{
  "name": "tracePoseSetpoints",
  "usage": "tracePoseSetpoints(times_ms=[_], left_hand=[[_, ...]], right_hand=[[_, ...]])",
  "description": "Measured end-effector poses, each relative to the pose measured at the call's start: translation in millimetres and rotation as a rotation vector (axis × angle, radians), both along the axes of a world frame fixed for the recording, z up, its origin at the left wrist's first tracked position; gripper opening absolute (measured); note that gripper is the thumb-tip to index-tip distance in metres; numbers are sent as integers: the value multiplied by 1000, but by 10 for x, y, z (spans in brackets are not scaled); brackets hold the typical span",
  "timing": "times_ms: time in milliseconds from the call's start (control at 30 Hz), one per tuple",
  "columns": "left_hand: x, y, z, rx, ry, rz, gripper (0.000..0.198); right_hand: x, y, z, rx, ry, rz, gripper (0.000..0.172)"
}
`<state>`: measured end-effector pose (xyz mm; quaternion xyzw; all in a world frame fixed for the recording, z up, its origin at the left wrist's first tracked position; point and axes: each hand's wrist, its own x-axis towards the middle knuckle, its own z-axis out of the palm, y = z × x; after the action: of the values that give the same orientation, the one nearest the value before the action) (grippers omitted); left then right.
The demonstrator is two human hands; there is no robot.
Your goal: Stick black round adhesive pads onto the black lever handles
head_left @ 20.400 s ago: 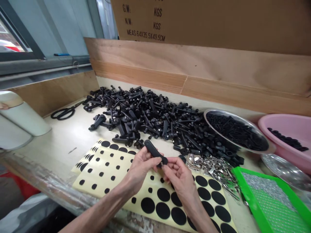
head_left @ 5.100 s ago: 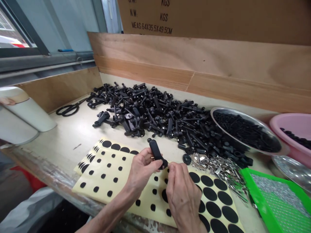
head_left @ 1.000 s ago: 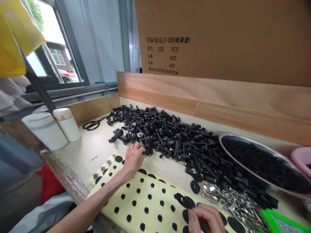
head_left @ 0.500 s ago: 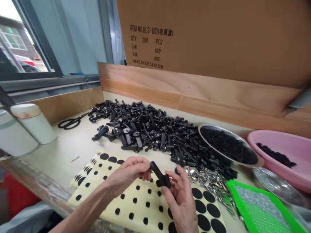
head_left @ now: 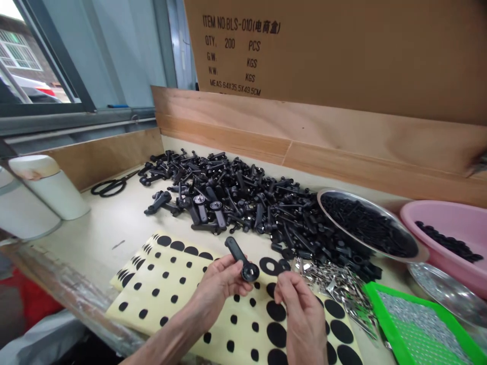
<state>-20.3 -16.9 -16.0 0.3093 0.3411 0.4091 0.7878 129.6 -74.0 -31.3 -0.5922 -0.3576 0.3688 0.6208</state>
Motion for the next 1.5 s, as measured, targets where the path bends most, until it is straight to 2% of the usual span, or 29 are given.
tracePoseSetpoints(times_ms=[100,200,433,700,1000,1500], left_hand=[[11,7,-21,8,11,-2,26],[35,9,-29,7,31,-9,27],[39,3,-17,13,41,-18,29],[19,-18,-26,43,22,-32,28],[27,-24,14,59,42,-29,27],[34,-12,-5,56,27,-46,26]], right_hand=[[-19,4,-7,-90,202,104,32],[-74,4,-17,-157,289,157,33],[-102,8,27,-244,286,162,32],[-106,13,-15,-289,231,122,36],[-114,-9,-12,-309,217,95,36],[-131,-1,-20,-318,188,89,35]])
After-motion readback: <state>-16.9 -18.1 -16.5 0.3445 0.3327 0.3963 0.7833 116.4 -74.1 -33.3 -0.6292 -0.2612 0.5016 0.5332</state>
